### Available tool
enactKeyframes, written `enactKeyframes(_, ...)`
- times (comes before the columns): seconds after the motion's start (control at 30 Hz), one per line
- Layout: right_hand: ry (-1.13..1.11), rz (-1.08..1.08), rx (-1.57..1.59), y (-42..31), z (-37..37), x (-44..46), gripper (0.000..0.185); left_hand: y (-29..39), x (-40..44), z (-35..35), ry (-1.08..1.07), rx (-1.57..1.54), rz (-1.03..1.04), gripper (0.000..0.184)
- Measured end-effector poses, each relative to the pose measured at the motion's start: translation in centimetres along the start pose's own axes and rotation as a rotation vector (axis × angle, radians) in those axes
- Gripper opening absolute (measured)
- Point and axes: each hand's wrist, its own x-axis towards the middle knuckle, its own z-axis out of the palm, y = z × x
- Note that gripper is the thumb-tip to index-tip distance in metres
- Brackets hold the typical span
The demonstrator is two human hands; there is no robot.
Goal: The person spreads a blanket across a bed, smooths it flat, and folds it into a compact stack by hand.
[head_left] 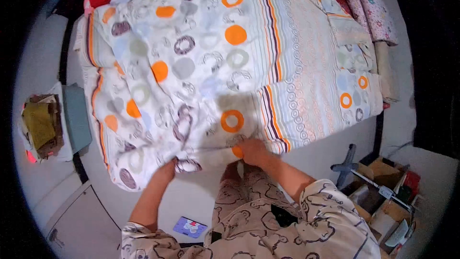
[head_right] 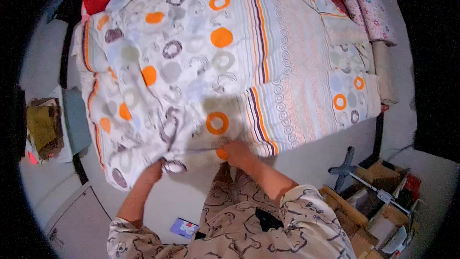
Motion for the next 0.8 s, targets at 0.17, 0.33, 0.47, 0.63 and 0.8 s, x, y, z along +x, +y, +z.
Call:
enactKeyframes(0.17, 0.058, -0.05, 0.193, 0.7, 2.1, -0.4, 0.037, -0.2, 2.4, 6.2, 0.05, 0.159, -0.067, 0.042)
enactKeyframes(0.33, 0.557, 0.039, 0.341, 5.1, 0.4, -1.8, 0.044, 4.6, 1.1, 1.9, -0.165, 0.108, -0.127, 0.037)
enactKeyframes(0.47, 0.506, 0.181, 0.299, 11.8, 1.1, -1.6, 0.036, 9.1, 2.0, 0.4, 0.348, -0.372, -0.062, 0.034)
enactKeyframes(0.63, 0.243, 0.159, 0.466, 12.0, -4.7, 1.5, 0.035, 17.1, 6.4, -3.0, 0.717, -0.289, 0.28, 0.041)
enactKeyframes(0.8, 0.694, 0.026, 0.478, 10.8, -7.4, 3.7, 0.041, 19.8, 8.6, -5.4, 0.915, -0.397, 0.183, 0.05)
